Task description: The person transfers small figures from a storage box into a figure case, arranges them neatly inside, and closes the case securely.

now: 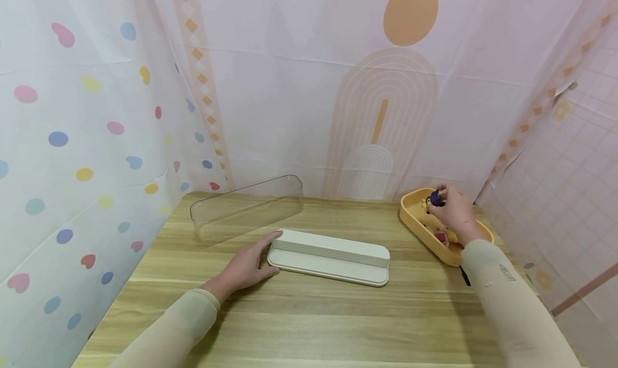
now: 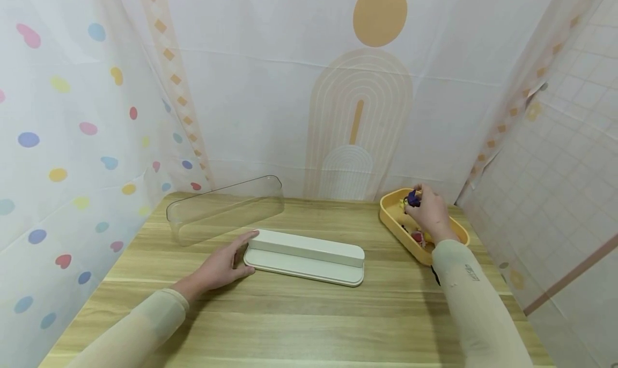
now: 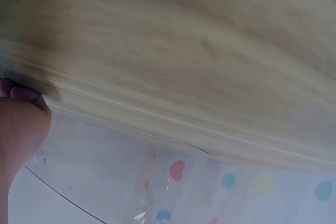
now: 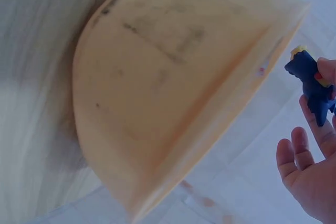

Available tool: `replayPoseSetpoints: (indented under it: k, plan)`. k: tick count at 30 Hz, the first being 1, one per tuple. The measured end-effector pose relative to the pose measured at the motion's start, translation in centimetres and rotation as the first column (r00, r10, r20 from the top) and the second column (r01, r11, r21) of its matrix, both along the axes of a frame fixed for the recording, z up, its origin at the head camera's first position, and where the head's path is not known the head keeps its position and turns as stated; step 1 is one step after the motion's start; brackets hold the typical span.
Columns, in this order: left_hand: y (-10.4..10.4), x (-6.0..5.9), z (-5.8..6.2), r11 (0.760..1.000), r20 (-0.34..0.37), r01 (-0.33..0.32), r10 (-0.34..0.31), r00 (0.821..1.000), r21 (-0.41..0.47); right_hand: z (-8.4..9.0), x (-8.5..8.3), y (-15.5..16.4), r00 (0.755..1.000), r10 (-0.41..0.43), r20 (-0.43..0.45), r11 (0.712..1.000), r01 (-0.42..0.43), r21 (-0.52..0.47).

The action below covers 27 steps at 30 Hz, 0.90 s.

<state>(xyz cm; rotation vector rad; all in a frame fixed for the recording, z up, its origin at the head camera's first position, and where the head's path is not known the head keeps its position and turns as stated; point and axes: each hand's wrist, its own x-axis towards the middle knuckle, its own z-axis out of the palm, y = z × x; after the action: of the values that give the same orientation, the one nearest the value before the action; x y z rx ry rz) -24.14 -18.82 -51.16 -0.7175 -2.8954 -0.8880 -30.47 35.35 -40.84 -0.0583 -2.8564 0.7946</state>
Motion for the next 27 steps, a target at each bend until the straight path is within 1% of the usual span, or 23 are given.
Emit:
replayPoseSetpoints:
  k: [6,13,19,27]
  plan:
    - [0.0,0.0,0.0,1.0,0.001,0.005,-0.005,1.0,0.004,0.7,0.4,-0.5,0.999,0.026,-0.028,0.999,-0.027,-0.025]
    - [0.0,0.0,0.1,1.0,0.007,0.003,-0.004,1.0,0.001,1.5,0.8,-1.6,0.995,0.067,-0.068,0.998,-0.066,0.021]
    - [0.0,-0.2,0.0,1.0,0.011,0.01,-0.01,1.0,0.005,1.9,1.2,-2.7,0.992,0.091,-0.088,0.996,-0.09,0.025]
    - [-0.1,-0.2,-0.2,1.0,0.01,0.008,-0.008,1.0,0.014,2.3,1.7,-4.5,0.977,0.152,-0.148,0.988,-0.152,0.014]
